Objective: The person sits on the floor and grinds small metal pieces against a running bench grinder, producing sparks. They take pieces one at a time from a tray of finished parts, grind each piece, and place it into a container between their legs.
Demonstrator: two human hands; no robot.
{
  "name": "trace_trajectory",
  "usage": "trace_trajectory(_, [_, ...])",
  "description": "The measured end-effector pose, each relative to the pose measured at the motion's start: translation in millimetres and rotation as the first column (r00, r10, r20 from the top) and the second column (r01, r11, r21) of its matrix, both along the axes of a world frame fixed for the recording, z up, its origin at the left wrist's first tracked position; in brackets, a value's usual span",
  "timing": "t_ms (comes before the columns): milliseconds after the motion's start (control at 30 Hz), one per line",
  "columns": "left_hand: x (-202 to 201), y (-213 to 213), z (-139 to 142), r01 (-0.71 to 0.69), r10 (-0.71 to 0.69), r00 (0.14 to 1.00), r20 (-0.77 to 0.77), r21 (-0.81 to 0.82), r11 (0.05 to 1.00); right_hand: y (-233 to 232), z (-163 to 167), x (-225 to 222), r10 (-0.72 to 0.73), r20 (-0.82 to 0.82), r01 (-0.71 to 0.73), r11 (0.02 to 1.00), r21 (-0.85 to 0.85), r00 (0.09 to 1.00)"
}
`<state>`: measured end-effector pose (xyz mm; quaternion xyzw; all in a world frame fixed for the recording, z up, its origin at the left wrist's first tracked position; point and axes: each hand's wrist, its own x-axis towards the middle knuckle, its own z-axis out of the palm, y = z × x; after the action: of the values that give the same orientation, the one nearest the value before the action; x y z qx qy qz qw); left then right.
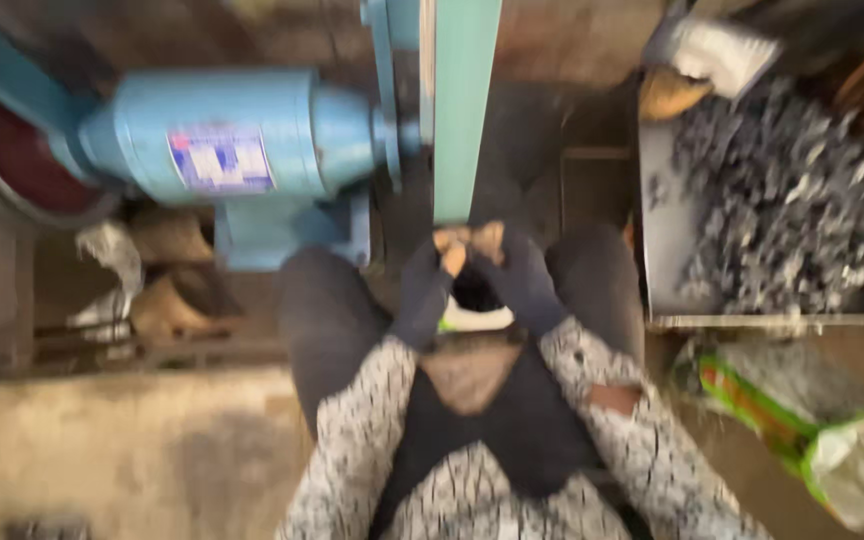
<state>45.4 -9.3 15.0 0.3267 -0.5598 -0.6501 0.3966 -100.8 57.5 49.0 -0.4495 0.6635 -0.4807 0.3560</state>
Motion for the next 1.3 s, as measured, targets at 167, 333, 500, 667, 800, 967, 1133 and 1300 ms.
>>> trace_trajectory(167, [4,7,-17,-0.001,0.025,0.998,-0.066,0.335,0.942,2,-9,19,-0.024,0.539,-0.019,0.997,0.075,0.842])
trace_trajectory(333, [-4,-12,-29,-0.065,0.079,0.996,-0.047,0.244,0.968,-20,-27,2,0.056,0.207,-0.072,0.995,0.068,0.977])
trace_trajectory(500, [-9,-13,-36,-0.172,0.156,0.974,0.166,0.084,0.981,-21,-39,-9,0.042,0.023,-0.044,0.994,0.102,0.999])
trace_trajectory(667, [-24,-9,-37,-0.180,0.227,0.899,0.375,-0.156,0.971,-14,-41,-24,0.071,-0.039,-0.074,0.994,-0.081,0.997])
trace_trajectory(800, [-25,-8,-33,-0.129,0.314,0.865,0.391,-0.432,0.893,-10,-36,-25,0.036,0.120,-0.039,0.999,0.017,0.992])
trace_trajectory(967, [-14,-7,-24,-0.003,-0.009,0.999,0.038,0.314,0.949,4,-21,-22,-0.014,-0.295,-0.020,0.993,-0.113,0.955])
trace_trajectory(1133, [5,-3,-18,-0.066,0.042,0.996,0.078,0.335,0.940,10,-13,-13,0.066,-0.283,-0.088,0.994,-0.068,0.957])
trace_trajectory(1300, [12,1,-22,-0.076,0.072,0.997,0.039,0.132,0.988,3,-15,-1,0.120,0.154,-0.137,0.985,0.106,0.981])
